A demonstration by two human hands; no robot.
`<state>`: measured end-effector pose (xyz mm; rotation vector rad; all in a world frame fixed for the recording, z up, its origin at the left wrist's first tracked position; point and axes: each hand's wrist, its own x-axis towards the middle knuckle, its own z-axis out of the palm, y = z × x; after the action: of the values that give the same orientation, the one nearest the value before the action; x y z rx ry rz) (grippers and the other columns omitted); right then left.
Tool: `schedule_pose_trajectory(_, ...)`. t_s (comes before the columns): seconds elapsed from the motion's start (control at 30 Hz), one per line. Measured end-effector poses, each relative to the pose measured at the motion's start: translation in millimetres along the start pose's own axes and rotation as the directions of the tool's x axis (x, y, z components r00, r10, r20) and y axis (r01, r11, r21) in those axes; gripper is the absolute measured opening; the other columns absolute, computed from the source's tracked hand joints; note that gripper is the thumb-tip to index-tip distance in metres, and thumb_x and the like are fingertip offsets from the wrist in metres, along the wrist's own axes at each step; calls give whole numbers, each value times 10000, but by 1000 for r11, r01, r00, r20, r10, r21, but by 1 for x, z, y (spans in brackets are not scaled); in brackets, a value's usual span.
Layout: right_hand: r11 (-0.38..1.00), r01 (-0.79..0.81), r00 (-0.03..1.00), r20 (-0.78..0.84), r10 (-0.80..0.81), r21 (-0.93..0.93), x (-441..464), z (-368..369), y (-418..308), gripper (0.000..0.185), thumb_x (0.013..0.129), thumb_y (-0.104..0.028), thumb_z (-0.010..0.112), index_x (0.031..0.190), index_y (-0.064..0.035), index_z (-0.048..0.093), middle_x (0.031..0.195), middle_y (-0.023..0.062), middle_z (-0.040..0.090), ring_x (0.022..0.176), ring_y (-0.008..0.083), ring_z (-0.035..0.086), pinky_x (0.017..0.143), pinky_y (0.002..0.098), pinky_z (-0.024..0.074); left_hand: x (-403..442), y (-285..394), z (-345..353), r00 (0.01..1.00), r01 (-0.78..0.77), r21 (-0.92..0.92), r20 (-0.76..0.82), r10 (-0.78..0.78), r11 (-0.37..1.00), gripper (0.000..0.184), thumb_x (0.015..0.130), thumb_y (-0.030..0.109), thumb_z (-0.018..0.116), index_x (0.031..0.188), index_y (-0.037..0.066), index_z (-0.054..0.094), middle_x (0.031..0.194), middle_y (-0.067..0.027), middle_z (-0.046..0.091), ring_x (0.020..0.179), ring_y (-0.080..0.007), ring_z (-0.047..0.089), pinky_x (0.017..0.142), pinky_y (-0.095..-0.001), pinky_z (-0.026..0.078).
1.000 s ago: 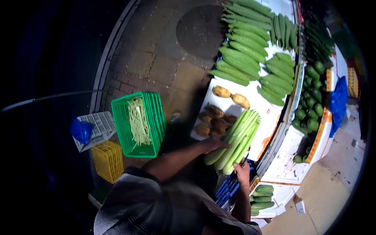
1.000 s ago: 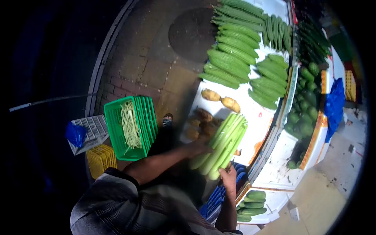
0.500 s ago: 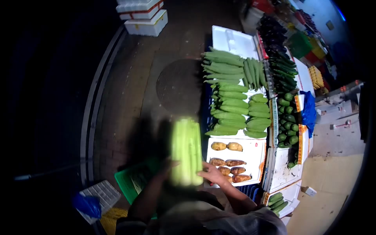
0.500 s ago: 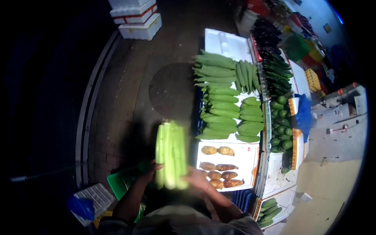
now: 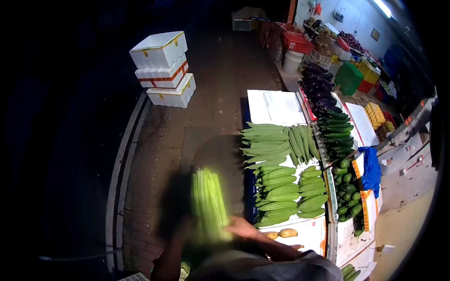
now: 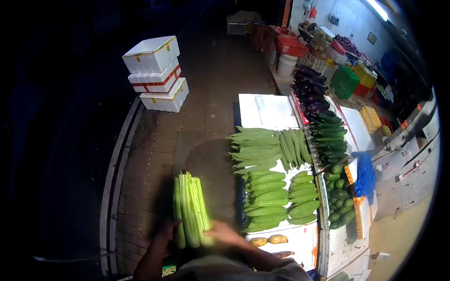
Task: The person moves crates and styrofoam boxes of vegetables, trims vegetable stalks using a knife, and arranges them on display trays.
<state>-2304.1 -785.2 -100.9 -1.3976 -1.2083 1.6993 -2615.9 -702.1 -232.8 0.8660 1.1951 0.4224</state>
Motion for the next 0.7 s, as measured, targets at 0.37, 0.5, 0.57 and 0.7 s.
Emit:
schedule_pose_trajectory(0.37,1000,15,1000,-9,-15,-13,169,-106,-134,618,887,-332,718,1394,-50,506,808,77,679,389,97,482,340,258,385,201,152,-41,957,-264,-9,122,263,964,424,890,193,715,1219,-50,605,1134,-162,664,1012,-300,649,900,-459,525)
schedule_pose_trajectory(0.5,995,-72,984,-156,82,63,242,-124,-168,606,891,-314,704,1380,-20,499,652,72,627,367,117,501,323,271,401,272,232,-61,750,-611,199,454,481,766,374,962,219,627,1255,-12,597,1215,-153,653,1043,-281,652,962,-425,494)
schedule_pose_trajectory(0.57,981,-155,968,-183,175,119,266,-132,-197,535,895,-279,689,1329,-15,522,610,60,606,353,133,503,322,278,427,263,340,-27,907,132,-249,420,-16,960,374,999,208,575,1307,-3,560,1283,-161,630,1096,-268,647,1020,-401,468)
schedule_pose_trajectory(0.7,972,-71,915,-373,152,223,308,-158,-211,503,886,-277,702,1282,-8,550,691,37,621,428,108,523,352,278,416,377,357,-28,719,-450,0,594,362,893,409,967,179,630,1314,-23,553,1277,-186,628,1093,-274,656,987,-428,502)
